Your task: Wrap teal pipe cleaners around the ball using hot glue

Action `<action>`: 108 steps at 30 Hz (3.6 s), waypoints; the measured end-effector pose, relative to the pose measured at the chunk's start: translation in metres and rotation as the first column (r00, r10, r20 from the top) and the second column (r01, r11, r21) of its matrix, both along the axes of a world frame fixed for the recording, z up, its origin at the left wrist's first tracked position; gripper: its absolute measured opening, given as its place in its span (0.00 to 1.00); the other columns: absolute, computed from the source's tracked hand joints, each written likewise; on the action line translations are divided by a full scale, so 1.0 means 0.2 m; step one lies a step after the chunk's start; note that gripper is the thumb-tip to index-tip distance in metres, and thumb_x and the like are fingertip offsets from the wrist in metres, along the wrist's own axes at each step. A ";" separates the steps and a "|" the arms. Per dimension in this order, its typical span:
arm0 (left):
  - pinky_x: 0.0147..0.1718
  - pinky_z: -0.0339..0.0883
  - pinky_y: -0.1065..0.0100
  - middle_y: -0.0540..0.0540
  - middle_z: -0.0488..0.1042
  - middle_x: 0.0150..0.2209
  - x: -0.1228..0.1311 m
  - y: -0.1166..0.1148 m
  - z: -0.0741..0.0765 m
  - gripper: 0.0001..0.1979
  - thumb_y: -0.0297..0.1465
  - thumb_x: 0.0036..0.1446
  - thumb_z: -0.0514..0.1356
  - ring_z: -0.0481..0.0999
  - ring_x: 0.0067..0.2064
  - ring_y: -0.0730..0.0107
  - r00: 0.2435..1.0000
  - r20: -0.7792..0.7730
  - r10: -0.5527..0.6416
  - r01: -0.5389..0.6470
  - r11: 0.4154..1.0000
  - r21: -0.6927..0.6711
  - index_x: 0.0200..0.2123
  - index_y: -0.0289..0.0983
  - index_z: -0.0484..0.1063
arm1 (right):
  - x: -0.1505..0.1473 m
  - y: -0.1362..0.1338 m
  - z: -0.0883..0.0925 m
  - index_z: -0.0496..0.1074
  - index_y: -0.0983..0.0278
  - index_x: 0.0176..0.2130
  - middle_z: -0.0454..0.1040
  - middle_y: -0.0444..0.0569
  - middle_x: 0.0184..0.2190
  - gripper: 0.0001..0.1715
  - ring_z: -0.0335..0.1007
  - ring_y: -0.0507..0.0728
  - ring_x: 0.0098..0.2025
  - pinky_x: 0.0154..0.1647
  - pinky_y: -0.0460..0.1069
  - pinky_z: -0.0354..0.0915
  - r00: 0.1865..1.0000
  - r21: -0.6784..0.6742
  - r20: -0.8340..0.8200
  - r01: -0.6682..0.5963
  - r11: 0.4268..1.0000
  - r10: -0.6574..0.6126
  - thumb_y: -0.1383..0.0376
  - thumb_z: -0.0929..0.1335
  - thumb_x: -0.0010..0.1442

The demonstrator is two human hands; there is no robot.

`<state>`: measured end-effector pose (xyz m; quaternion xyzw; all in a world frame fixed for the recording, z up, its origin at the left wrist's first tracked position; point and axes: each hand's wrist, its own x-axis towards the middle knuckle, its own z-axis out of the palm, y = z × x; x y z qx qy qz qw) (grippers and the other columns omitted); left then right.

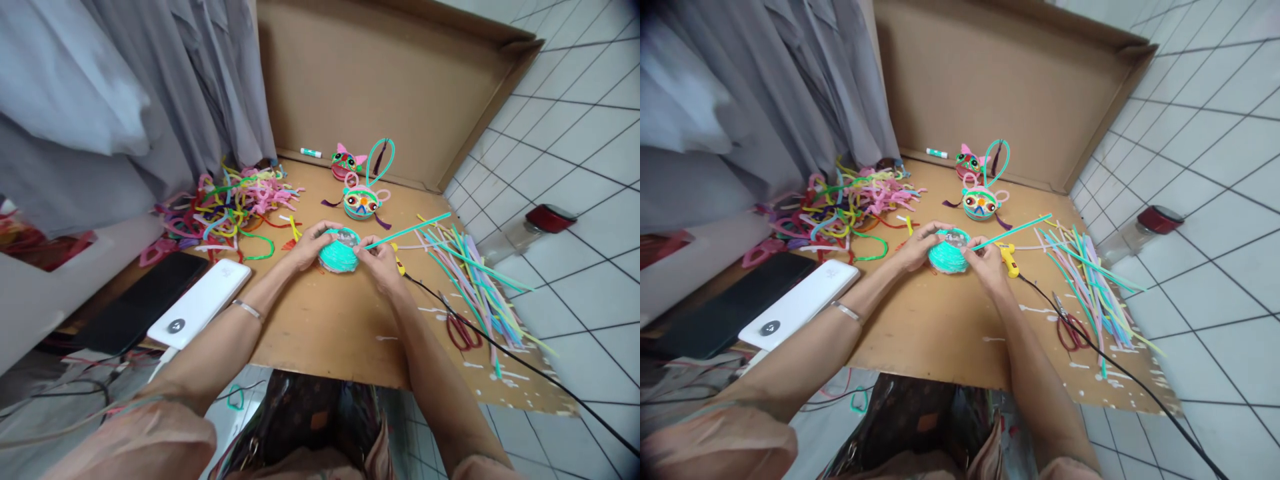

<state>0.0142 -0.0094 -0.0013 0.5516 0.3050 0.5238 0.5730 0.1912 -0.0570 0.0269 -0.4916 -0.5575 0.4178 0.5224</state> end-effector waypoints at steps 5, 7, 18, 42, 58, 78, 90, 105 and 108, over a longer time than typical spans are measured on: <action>0.41 0.68 0.66 0.43 0.80 0.44 -0.01 0.02 -0.03 0.22 0.38 0.43 0.67 0.77 0.41 0.65 0.997 0.057 -0.043 0.045 0.999 -0.030 0.43 0.36 0.76 | -0.01 -0.01 0.00 0.65 0.60 0.27 0.65 0.38 0.22 0.19 0.59 0.50 0.25 0.27 0.46 0.57 1.000 -0.001 0.013 0.020 1.000 -0.020 0.54 0.74 0.40; 0.44 0.67 0.65 0.43 0.79 0.47 -0.01 0.02 -0.04 0.21 0.37 0.43 0.67 0.77 0.44 0.63 0.996 0.078 -0.049 0.052 0.998 -0.026 0.42 0.36 0.77 | -0.01 -0.01 0.00 0.65 0.60 0.28 0.65 0.38 0.22 0.20 0.58 0.49 0.25 0.28 0.46 0.57 0.999 -0.002 0.010 0.031 1.000 -0.031 0.54 0.74 0.40; 0.53 0.63 0.58 0.42 0.80 0.47 0.00 0.02 0.01 0.17 0.32 0.37 0.68 0.76 0.49 0.57 0.977 0.201 -0.072 0.098 0.988 -0.123 0.35 0.35 0.79 | -0.02 -0.01 -0.04 0.66 0.60 0.28 0.65 0.38 0.22 0.18 0.59 0.50 0.25 0.27 0.47 0.58 0.997 0.034 -0.043 0.069 0.997 -0.067 0.56 0.74 0.41; 0.58 0.60 0.52 0.39 0.79 0.50 0.01 -0.03 0.04 0.13 0.34 0.40 0.67 0.73 0.57 0.49 0.987 0.160 0.023 0.000 0.989 -0.146 0.32 0.36 0.79 | -0.03 -0.05 -0.05 0.67 0.60 0.31 0.69 0.41 0.26 0.16 0.62 0.51 0.28 0.30 0.47 0.60 0.992 0.004 0.032 0.118 0.993 -0.118 0.56 0.73 0.45; 0.58 0.61 0.55 0.41 0.79 0.50 0.02 -0.03 0.01 0.15 0.38 0.46 0.67 0.72 0.58 0.52 0.994 0.105 0.031 -0.025 0.998 -0.062 0.36 0.37 0.78 | -0.03 -0.04 -0.06 0.66 0.59 0.30 0.67 0.40 0.25 0.18 0.62 0.51 0.28 0.29 0.47 0.61 0.993 -0.007 -0.053 0.110 0.994 -0.110 0.54 0.74 0.45; 0.59 0.60 0.56 0.42 0.78 0.52 0.02 -0.04 0.01 0.17 0.38 0.48 0.64 0.71 0.58 0.52 0.997 0.078 0.029 -0.026 0.999 -0.041 0.40 0.37 0.78 | -0.02 -0.03 -0.08 0.65 0.60 0.32 0.67 0.40 0.26 0.20 0.63 0.50 0.29 0.30 0.47 0.61 0.987 0.003 -0.086 0.136 0.991 -0.136 0.54 0.74 0.44; 0.59 0.60 0.55 0.42 0.78 0.51 0.00 -0.05 0.04 0.16 0.35 0.46 0.65 0.71 0.59 0.50 0.998 0.051 -0.021 0.021 1.000 -0.009 0.40 0.37 0.78 | -0.03 -0.04 -0.08 0.65 0.59 0.33 0.67 0.39 0.26 0.18 0.62 0.50 0.28 0.31 0.47 0.61 0.989 0.017 -0.042 0.144 0.989 -0.143 0.55 0.73 0.47; 0.60 0.60 0.54 0.41 0.78 0.51 0.00 -0.04 0.01 0.19 0.34 0.42 0.68 0.71 0.60 0.49 0.997 0.070 -0.025 0.025 1.000 -0.005 0.41 0.37 0.77 | -0.03 -0.05 -0.07 0.65 0.59 0.32 0.67 0.40 0.26 0.19 0.63 0.51 0.29 0.30 0.47 0.61 0.986 0.016 -0.052 0.157 0.987 -0.156 0.54 0.74 0.46; 0.59 0.61 0.54 0.41 0.78 0.50 0.00 -0.04 0.03 0.19 0.35 0.41 0.69 0.72 0.59 0.49 0.998 0.056 -0.041 0.040 0.999 0.004 0.40 0.37 0.76 | -0.03 -0.05 -0.07 0.65 0.59 0.32 0.68 0.40 0.27 0.18 0.63 0.51 0.29 0.31 0.47 0.61 0.988 0.019 -0.047 0.151 0.988 -0.150 0.54 0.74 0.47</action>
